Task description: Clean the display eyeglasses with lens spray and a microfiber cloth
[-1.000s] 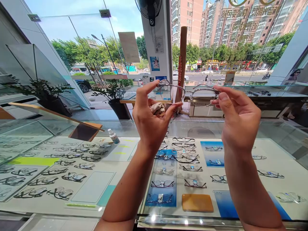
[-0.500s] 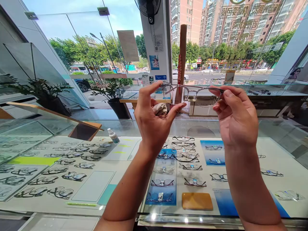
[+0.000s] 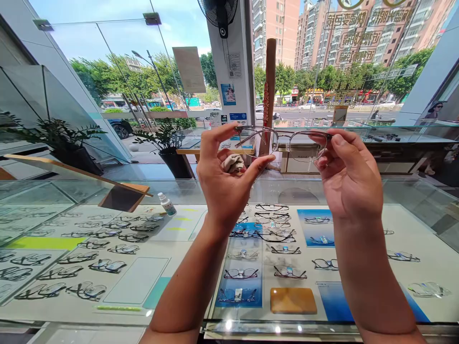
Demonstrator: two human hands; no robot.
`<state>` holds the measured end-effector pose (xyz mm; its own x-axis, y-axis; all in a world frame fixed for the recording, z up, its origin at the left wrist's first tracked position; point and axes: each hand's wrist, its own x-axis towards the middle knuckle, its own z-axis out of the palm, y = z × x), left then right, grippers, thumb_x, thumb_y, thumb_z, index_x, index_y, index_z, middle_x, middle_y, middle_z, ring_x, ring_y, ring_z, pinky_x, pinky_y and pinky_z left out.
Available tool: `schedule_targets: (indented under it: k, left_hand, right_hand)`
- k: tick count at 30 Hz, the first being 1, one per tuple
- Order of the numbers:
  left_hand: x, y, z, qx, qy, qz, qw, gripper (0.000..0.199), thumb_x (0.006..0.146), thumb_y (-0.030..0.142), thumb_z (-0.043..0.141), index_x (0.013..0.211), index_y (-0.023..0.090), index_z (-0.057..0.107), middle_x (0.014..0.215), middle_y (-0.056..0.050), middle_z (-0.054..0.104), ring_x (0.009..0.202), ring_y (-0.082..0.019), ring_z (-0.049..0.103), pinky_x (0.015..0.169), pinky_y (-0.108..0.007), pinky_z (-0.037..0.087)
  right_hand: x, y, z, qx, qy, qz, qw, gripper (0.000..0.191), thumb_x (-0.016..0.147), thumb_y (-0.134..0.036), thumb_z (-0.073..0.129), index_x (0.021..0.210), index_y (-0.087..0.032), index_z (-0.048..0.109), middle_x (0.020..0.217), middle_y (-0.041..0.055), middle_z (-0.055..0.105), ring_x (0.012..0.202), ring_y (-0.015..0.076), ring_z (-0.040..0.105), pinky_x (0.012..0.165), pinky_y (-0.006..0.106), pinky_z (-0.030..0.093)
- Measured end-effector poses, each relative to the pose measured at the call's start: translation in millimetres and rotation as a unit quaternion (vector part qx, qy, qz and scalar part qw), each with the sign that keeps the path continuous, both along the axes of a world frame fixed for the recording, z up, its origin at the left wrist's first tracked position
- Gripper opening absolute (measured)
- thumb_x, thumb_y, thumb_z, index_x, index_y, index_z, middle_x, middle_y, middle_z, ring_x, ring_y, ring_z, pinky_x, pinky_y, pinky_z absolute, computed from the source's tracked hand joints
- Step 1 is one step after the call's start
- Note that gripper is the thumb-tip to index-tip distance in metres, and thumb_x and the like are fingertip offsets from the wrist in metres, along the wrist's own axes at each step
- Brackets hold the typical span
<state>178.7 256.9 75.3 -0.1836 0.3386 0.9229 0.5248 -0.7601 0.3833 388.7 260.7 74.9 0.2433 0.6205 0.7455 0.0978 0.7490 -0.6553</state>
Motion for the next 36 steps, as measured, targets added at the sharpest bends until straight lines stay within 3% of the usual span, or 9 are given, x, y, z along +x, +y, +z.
schedule_targets:
  k: [5,9,17,25,28,31,36]
  left_hand:
    - [1.6,-1.1,-0.4,-0.035,-0.005,-0.015,0.999,0.07,0.083,0.051,0.092,0.141,0.037,0.054,0.141,-0.008,0.069,0.124,-0.03,0.072,0.08,-0.041,0.068]
    - [2.5,0.6,-0.2,-0.047,-0.015,-0.04,0.998,0.071,0.085,0.054,0.09,0.141,0.038,0.05,0.139,-0.007,0.071,0.109,-0.027,0.078,0.07,-0.039,0.066]
    - [2.6,8.0,-3.8,-0.03,-0.038,-0.057,0.997,0.073,0.084,0.058,0.089,0.14,0.038,0.047,0.135,-0.009,0.075,0.109,-0.027,0.079,0.074,-0.041,0.066]
    - [3.4,8.9,-5.4,-0.059,-0.045,-0.067,0.995,0.076,0.085,0.062,0.088,0.143,0.036,0.047,0.133,-0.011,0.076,0.103,-0.025,0.078,0.079,-0.043,0.065]
    - [5.6,6.9,-3.8,-0.064,-0.09,-0.12,0.987,0.071,0.083,0.06,0.089,0.137,0.034,0.051,0.129,-0.01,0.076,0.098,-0.023,0.077,0.073,-0.037,0.063]
    - [7.6,4.8,-0.5,-0.078,-0.152,-0.217,0.961,0.069,0.077,0.055,0.095,0.129,0.032,0.055,0.123,-0.007,0.077,0.084,-0.017,0.074,0.062,-0.029,0.056]
    - [6.6,4.5,6.7,-0.181,-0.251,-0.401,0.862,0.061,0.074,0.052,0.097,0.116,0.026,0.061,0.103,-0.003,0.076,0.053,-0.005,0.052,0.045,-0.021,0.034]
  right_hand:
    - [4.0,2.9,-3.0,0.005,-0.031,-0.023,0.999,0.036,0.102,-0.051,0.055,0.125,-0.028,0.071,0.123,0.0083,0.079,0.097,0.0222,0.074,0.072,0.036,0.058]
    - [8.7,7.3,-6.2,0.017,-0.062,-0.039,0.997,0.038,0.104,-0.05,0.052,0.129,-0.028,0.071,0.12,0.0077,0.078,0.092,0.0207,0.072,0.072,0.036,0.058]
    - [-3.4,2.8,-4.8,-0.014,0.008,-0.02,1.0,0.036,0.099,-0.047,0.057,0.123,-0.026,0.074,0.112,0.0082,0.077,0.09,0.0221,0.071,0.074,0.039,0.059]
    - [2.5,5.4,-5.6,-0.008,-0.035,-0.016,0.999,0.036,0.102,-0.05,0.055,0.122,-0.027,0.073,0.109,0.0079,0.076,0.093,0.0233,0.072,0.071,0.038,0.058]
    - [2.7,3.6,-5.3,-0.007,-0.031,-0.006,0.999,0.035,0.102,-0.051,0.056,0.12,-0.026,0.073,0.111,0.0084,0.076,0.093,0.0231,0.072,0.071,0.038,0.057]
    - [1.4,-2.3,-4.4,-0.009,0.014,0.038,0.999,0.032,0.099,-0.052,0.063,0.115,-0.027,0.073,0.11,0.0067,0.075,0.092,0.0213,0.071,0.071,0.036,0.057]
    - [-2.6,-9.2,-4.2,0.039,0.032,0.12,0.991,0.029,0.101,-0.053,0.062,0.114,-0.031,0.076,0.119,0.0038,0.076,0.104,0.0224,0.074,0.084,0.038,0.061]
